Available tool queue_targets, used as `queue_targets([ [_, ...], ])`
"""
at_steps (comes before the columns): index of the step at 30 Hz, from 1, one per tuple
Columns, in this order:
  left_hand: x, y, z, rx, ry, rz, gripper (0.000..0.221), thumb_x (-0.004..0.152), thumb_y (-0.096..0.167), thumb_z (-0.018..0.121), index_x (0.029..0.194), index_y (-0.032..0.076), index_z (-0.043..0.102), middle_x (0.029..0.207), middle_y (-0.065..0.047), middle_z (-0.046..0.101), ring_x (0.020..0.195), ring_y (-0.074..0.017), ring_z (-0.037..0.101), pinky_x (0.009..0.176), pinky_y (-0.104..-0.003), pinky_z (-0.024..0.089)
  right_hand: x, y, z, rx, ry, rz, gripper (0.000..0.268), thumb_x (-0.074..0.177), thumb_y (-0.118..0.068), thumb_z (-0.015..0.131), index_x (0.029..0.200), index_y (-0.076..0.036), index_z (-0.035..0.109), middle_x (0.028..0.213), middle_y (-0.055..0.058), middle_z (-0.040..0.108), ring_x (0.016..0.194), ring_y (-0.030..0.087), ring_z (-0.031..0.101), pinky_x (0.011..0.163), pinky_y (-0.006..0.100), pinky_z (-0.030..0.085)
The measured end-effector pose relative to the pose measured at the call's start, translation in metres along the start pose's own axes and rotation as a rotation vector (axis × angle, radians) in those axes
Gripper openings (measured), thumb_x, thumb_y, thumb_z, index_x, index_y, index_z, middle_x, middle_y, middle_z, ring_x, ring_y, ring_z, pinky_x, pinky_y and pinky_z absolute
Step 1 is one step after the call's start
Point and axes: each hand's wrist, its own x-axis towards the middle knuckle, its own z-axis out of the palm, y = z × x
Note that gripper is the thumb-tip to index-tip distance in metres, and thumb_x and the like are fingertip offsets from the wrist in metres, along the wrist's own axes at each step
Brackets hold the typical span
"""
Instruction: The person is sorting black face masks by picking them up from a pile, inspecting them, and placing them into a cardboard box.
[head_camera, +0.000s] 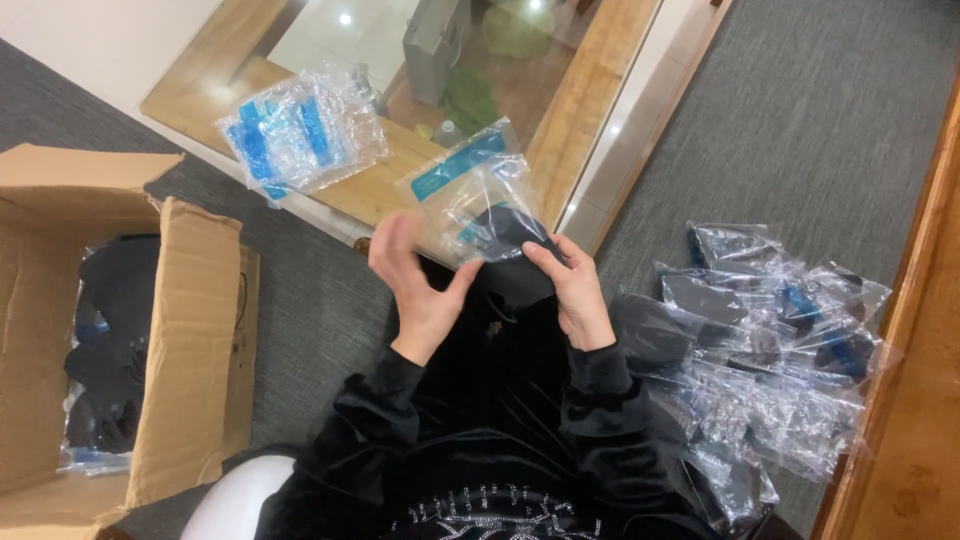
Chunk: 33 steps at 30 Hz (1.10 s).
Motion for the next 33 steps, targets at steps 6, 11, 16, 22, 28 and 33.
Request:
queue_targets([
  [6, 0.013, -0.033, 0.009, -1.053, -0.218, -1.033, 0.037, 0.094, 0.013, 0.075, 0.13, 0.011, 0.064, 0.12, -0.011, 0.073, 0.109, -0.0237, 0.072, 0.092, -0.043, 0.061, -0.004, 0.005, 0.003, -0.071, -0.083, 0.063, 0.022, 0.086, -0.019, 0.085, 0.098, -0.003, 0.075, 0.073, 0.009, 0.074, 0.066, 0.016, 0.074, 0.06, 0.025, 0.063],
  [11, 0.019, -0.027, 0.003, -1.062, -0.397, -1.083, 0.047, 0.091, 0.018, 0.077, 0.136, 0.011, 0.064, 0.12, -0.009, 0.073, 0.103, -0.0226, 0.074, 0.088, -0.043, 0.063, 0.004, 0.017, -0.012, -0.138, -0.063, 0.068, 0.03, 0.091, -0.032, 0.081, 0.101, -0.004, 0.077, 0.072, 0.008, 0.073, 0.065, 0.014, 0.073, 0.059, 0.025, 0.063],
  [16, 0.026, -0.037, -0.01, -0.989, -0.562, -1.073, 0.058, 0.084, 0.01, 0.081, 0.139, 0.008, 0.061, 0.127, -0.012, 0.071, 0.101, -0.025, 0.075, 0.084, -0.044, 0.065, -0.006, 0.001, -0.012, -0.361, -0.08, 0.028, 0.035, 0.091, -0.037, 0.081, 0.103, -0.005, 0.078, 0.073, 0.01, 0.074, 0.065, 0.015, 0.072, 0.057, 0.026, 0.061],
  [22, 0.049, -0.005, -0.024, -0.937, -0.664, -1.052, 0.054, 0.084, 0.008, 0.081, 0.135, 0.006, 0.064, 0.085, -0.004, 0.071, 0.07, -0.0136, 0.073, 0.067, -0.036, 0.066, -0.019, -0.01, 0.001, -0.533, -0.054, -0.094, 0.031, 0.089, -0.037, 0.084, 0.103, -0.011, 0.08, 0.074, 0.008, 0.075, 0.071, 0.01, 0.067, 0.061, 0.023, 0.056],
  [28, 0.041, -0.008, -0.017, -1.028, -0.602, -1.137, 0.045, 0.083, 0.01, 0.083, 0.126, 0.008, 0.068, 0.078, -0.001, 0.068, 0.063, -0.011, 0.069, 0.064, -0.037, 0.067, -0.011, 0.009, -0.002, -0.192, -0.012, -0.03, 0.025, 0.094, -0.031, 0.078, 0.103, -0.007, 0.078, 0.074, 0.002, 0.073, 0.067, 0.007, 0.064, 0.061, 0.018, 0.057],
  [33, 0.016, -0.013, 0.008, -1.095, -0.641, -1.106, 0.058, 0.083, 0.004, 0.082, 0.137, 0.01, 0.062, 0.11, -0.01, 0.074, 0.091, -0.0265, 0.076, 0.076, -0.047, 0.066, -0.001, 0.029, 0.0, -0.014, 0.078, -0.117, 0.029, 0.1, -0.036, 0.07, 0.101, -0.007, 0.075, 0.07, 0.003, 0.07, 0.061, 0.009, 0.068, 0.053, 0.021, 0.06],
])
